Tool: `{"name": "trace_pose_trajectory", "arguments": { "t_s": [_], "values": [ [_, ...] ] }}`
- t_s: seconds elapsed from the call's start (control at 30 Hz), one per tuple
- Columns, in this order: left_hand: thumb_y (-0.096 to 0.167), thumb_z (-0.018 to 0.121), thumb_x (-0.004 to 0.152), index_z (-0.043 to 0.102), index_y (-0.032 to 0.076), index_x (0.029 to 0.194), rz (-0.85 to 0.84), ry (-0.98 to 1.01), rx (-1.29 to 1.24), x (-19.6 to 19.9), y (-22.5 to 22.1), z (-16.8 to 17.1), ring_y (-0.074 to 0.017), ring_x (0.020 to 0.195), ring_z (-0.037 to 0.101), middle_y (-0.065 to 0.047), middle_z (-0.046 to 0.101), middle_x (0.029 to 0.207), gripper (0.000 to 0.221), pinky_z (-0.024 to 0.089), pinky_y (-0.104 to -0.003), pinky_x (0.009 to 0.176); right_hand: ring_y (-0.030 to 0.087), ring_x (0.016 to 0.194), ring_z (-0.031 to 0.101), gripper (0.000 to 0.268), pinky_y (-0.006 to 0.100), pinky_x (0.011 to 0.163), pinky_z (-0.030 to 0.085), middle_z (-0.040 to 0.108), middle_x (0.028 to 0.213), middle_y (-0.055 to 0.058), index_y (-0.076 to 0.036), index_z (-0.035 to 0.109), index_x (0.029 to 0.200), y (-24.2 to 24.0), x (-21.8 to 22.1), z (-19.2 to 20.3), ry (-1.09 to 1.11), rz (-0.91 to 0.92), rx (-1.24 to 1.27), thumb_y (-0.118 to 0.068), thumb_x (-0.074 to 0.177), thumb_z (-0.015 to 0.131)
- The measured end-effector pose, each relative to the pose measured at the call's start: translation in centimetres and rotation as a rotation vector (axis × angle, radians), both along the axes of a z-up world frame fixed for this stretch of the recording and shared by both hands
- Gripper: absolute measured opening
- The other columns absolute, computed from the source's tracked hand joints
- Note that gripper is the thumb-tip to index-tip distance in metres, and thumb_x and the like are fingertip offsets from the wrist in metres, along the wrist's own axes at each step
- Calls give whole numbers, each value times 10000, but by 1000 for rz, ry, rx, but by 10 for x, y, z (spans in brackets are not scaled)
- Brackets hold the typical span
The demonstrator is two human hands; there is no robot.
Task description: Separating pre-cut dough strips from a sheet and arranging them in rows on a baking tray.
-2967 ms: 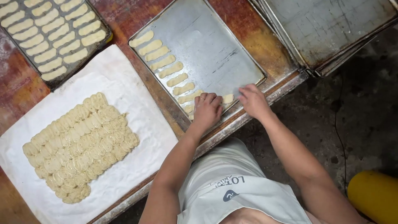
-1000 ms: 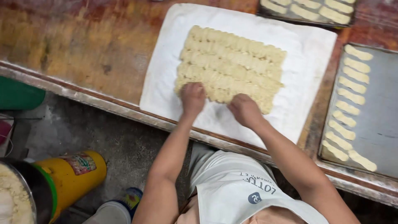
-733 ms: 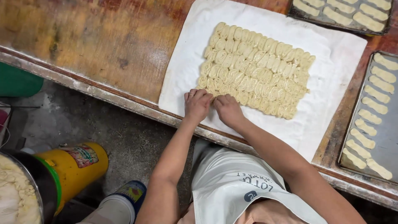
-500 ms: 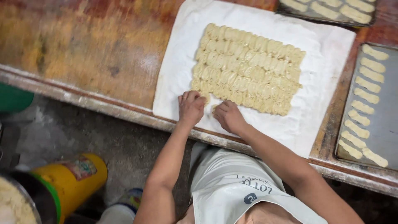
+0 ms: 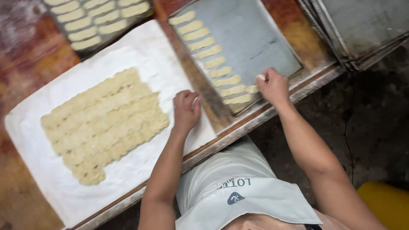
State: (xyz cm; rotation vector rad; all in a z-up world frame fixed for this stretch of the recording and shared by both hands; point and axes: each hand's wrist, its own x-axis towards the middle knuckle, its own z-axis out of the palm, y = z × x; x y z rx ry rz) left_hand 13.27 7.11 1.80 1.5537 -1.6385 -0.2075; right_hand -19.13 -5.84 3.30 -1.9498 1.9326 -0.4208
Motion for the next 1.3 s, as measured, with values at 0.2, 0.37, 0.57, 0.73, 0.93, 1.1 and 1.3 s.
{"name": "trace_pose_trajectory", "arguments": {
  "t_s": [0.2, 0.37, 0.57, 0.73, 0.93, 1.1, 1.3],
  "values": [
    [326, 622, 900, 691, 209, 1004, -129, -192, 205, -142, -96, -5, -245, 998, 597, -7, 622, 978, 170, 426, -404, 846, 357, 932, 705, 221, 468, 797, 565, 744, 900, 129, -126, 740, 992, -29, -31, -2, -90, 90, 229, -315, 881, 714],
    [350, 660, 850, 687, 218, 1104, -142, -341, 334, -177, -113, -12, -239, 1091, 548, -4, 639, 1057, 287, 396, -414, 903, 346, 1075, 635, 298, 423, 908, 520, 659, 1098, 131, -113, 709, 1196, -46, -49, 1, -69, 369, 218, -258, 950, 625],
    [364, 668, 822, 703, 265, 960, -137, -361, 330, -185, -132, -24, -215, 1038, 541, 45, 630, 947, 174, 383, -402, 884, 307, 987, 584, 195, 400, 845, 482, 648, 1066, 56, -165, 744, 1023, -55, -48, -50, -1, 665, -80, -283, 924, 625],
    [377, 678, 802, 718, 269, 813, -88, -280, 301, -184, -133, -30, -220, 1030, 543, 54, 637, 921, 116, 381, -405, 879, 247, 912, 572, 152, 367, 774, 473, 636, 950, -9, -225, 726, 857, -53, -55, -78, -4, 636, -310, -314, 914, 617],
    [462, 336, 1046, 492, 171, 1453, -196, -307, 496, -191, -112, 43, -320, 1397, 379, -88, 529, 1454, 524, 288, -522, 1105, 404, 1419, 320, 498, 568, 1105, 303, 441, 1518, 142, -119, 494, 1461, -26, -31, 37, 205, 747, 49, -274, 989, 468],
    [688, 117, 977, 205, 164, 1594, -382, -573, 973, -196, -106, 80, -389, 1521, -35, -48, 153, 1669, 815, -109, -650, 1168, 504, 1480, -31, 696, 694, 1142, -82, 31, 1690, 91, -91, 266, 1566, -16, -28, 47, 538, 815, 346, -373, 950, 424],
    [724, 94, 945, 170, 245, 1597, -329, -617, 1005, -192, -107, 76, -465, 1493, -40, 7, 108, 1670, 813, -90, -692, 1154, 500, 1467, -75, 760, 714, 1116, -113, -37, 1677, 58, -162, 110, 1599, -21, -22, 53, 621, 720, 493, -559, 980, 307]
  ]
}}
